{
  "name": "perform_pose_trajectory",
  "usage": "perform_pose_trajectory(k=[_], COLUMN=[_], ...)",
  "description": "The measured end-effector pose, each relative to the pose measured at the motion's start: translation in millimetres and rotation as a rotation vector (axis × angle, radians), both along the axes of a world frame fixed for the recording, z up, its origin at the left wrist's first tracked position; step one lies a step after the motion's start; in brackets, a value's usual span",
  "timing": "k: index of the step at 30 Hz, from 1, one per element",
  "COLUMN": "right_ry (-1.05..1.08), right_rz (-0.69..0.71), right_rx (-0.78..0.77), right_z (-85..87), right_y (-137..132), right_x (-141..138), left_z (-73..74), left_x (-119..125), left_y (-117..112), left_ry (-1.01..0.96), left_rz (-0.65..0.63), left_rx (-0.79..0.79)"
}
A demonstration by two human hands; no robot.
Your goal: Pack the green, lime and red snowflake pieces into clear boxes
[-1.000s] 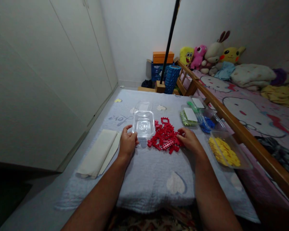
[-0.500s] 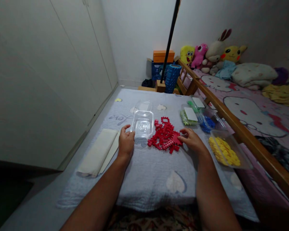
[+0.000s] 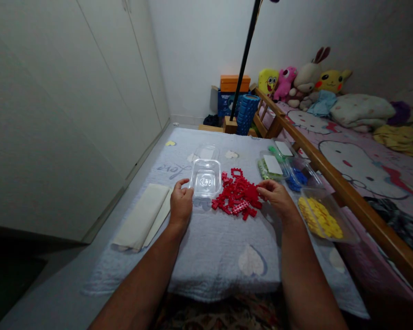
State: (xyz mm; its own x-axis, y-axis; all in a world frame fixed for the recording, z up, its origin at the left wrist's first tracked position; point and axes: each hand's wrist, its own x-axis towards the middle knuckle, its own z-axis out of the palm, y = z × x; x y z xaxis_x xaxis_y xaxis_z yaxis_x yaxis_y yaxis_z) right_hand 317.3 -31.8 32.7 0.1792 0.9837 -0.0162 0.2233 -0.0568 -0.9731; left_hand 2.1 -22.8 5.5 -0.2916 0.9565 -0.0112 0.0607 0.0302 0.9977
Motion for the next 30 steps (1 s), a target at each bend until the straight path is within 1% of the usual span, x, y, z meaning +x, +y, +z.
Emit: perform_pose_trajectory(k=[2,4,6,8,11,15,18,21,24,26,28,30], right_ry=[0.018,-0.017,-0.099,-0.191,-0.404,-0.773,-0.955,-1.040,-1.039,-1.000,-0.949,-0.907], right_rz=[0.027,0.087,0.153,0.222,0.323,0.371,0.367,0.314,0.271,0.253,0.225,0.186], right_rx=[0.048,0.109,0.169,0.214,0.240,0.153,0.089,0.114,0.183,0.224,0.239,0.219], right_z=[9.6,19.3,27.0,31.2,31.7,30.5,28.5,20.6,10.2,6.7,7.6,11.3], right_y=[7.5,17.3,27.9,38.0,49.7,55.2,54.2,52.9,53.3,54.1,54.5,53.6], right_x=[-15.5,-36.9,-61.9,-86.7,-116.7,-138.5,-145.1,-147.9,-146.3,-140.0,-127.4,-108.3], left_z=[-1.6,-3.3,-4.5,-5.1,-5.2,-5.9,-6.4,-5.2,-3.3,-2.8,-3.3,-4.4], left_x=[-0.8,-1.4,-1.9,-2.1,-2.3,-2.2,-1.7,-1.0,-0.5,-0.6,-0.8,-1.0], left_y=[0.8,1.9,2.9,3.4,3.4,3.4,3.6,3.4,2.6,2.1,2.1,2.3], left_ry=[-0.004,-0.004,0.001,0.007,0.012,0.004,-0.002,-0.006,0.003,0.011,0.017,0.018], left_rz=[-0.001,0.002,0.009,0.014,0.016,0.016,0.020,0.024,0.025,0.022,0.020,0.023], left_rx=[-0.005,-0.007,-0.004,-0.004,-0.010,-0.001,0.001,-0.004,-0.010,-0.005,0.002,0.004])
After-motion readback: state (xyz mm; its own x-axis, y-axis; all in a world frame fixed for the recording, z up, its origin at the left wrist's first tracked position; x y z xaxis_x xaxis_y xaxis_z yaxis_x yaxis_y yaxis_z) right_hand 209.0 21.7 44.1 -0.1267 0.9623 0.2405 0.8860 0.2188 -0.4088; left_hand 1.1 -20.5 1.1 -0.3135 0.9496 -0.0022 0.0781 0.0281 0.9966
